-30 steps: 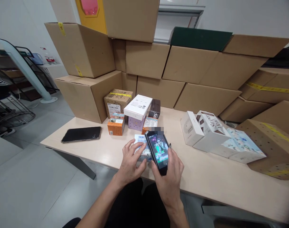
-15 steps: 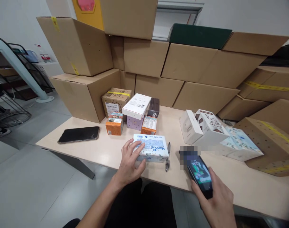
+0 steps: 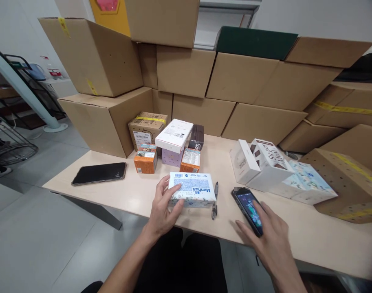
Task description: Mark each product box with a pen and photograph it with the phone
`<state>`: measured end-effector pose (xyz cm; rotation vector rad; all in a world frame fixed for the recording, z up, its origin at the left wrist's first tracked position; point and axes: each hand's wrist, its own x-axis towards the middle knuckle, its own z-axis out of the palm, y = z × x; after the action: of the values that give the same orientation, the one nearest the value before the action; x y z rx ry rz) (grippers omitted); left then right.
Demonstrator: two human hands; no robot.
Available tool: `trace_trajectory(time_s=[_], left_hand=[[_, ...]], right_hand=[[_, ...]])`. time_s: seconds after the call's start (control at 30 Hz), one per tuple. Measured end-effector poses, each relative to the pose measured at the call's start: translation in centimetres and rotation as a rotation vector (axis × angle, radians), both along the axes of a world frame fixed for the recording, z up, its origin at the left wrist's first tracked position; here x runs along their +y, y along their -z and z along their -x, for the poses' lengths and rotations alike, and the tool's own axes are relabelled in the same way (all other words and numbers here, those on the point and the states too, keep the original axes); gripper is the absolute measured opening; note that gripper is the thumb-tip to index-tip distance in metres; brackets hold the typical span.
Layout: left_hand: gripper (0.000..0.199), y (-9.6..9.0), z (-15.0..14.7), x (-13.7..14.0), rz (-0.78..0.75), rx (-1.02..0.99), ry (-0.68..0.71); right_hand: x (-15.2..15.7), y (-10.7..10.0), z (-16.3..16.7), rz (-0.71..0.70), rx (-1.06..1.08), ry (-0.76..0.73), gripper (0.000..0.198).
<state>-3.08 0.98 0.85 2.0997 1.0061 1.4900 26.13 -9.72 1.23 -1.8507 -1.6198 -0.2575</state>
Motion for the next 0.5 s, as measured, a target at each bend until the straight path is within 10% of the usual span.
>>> trace_trajectory(time_s=[0.2,0.5], left_hand=[[0.030,0.3,-0.1,0.3,-0.021,-0.055,-0.035],[0.032,0.6,0.7,0.0,-0.027,-0.163,-0.006]], right_hand=[[5.8,-3.5,5.5,0.395,0.342,-0.414,0.083],[7.9,-4.0,5.9,0.332,0.350,-0.576,0.074]])
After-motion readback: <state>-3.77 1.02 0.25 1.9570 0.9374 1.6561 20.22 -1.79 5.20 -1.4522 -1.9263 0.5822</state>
